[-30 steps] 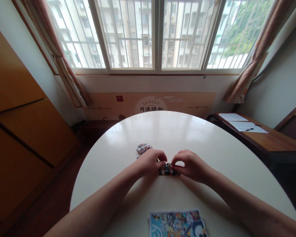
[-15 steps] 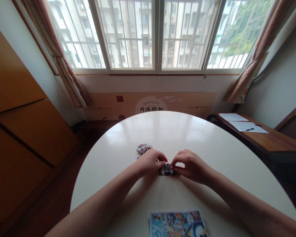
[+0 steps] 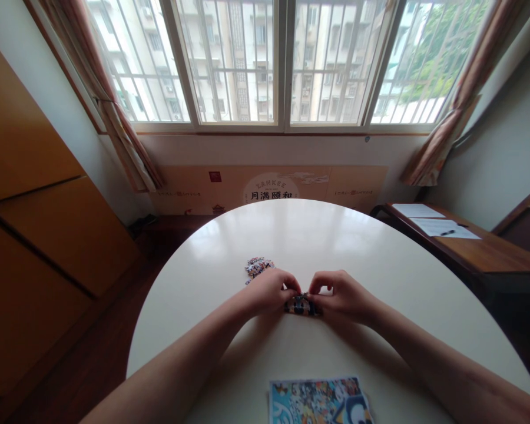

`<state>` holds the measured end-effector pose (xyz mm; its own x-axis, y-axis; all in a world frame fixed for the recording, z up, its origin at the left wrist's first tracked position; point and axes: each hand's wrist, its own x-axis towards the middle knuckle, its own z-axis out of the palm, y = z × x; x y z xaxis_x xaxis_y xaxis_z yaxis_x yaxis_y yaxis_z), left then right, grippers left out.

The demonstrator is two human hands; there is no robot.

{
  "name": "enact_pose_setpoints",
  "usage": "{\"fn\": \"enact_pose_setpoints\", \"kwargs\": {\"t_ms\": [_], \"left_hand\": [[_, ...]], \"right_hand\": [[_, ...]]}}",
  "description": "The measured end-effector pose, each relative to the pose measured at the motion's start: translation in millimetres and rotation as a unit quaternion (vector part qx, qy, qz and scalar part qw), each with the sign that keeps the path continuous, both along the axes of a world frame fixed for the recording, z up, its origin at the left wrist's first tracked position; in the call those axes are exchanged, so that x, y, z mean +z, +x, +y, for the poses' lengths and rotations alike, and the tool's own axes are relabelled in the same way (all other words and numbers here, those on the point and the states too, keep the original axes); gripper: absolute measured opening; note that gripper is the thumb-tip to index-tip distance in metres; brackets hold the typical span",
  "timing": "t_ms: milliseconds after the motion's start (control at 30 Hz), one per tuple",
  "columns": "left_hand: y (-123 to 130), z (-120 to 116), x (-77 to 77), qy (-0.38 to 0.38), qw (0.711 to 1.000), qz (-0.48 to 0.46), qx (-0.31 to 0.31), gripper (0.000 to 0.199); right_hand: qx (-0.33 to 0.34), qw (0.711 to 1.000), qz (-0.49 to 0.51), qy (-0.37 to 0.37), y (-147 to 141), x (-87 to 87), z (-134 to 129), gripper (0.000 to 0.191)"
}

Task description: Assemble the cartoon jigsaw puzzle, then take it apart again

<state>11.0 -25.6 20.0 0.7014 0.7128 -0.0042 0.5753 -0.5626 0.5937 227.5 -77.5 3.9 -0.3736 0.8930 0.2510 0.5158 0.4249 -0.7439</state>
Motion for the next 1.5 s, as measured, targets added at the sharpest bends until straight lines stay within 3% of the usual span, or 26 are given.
{"fn": "enact_pose_setpoints", "kwargs": {"t_ms": [500, 867, 1500], "left_hand": [[0.2, 2.0, -0.8, -0.006, 1.000, -0.018, 0.008, 0.025], [0.6, 0.1, 4.7, -0.030, 0.999, -0.018, 0.014, 0.025], [-2.2, 3.4, 5.7, -0.061, 0.998, -0.010, 0.033, 0.022]], "right_hand": [[-0.001, 0.999, 0.040, -0.034, 1.8, -6.9, 6.6, 0.024], [0.006, 0.998, 0.052, -0.043, 2.0, -8.6, 9.4, 0.022], [0.013, 0.996, 0.016, 0.082, 1.8, -3.4, 2.5, 0.012]]}}
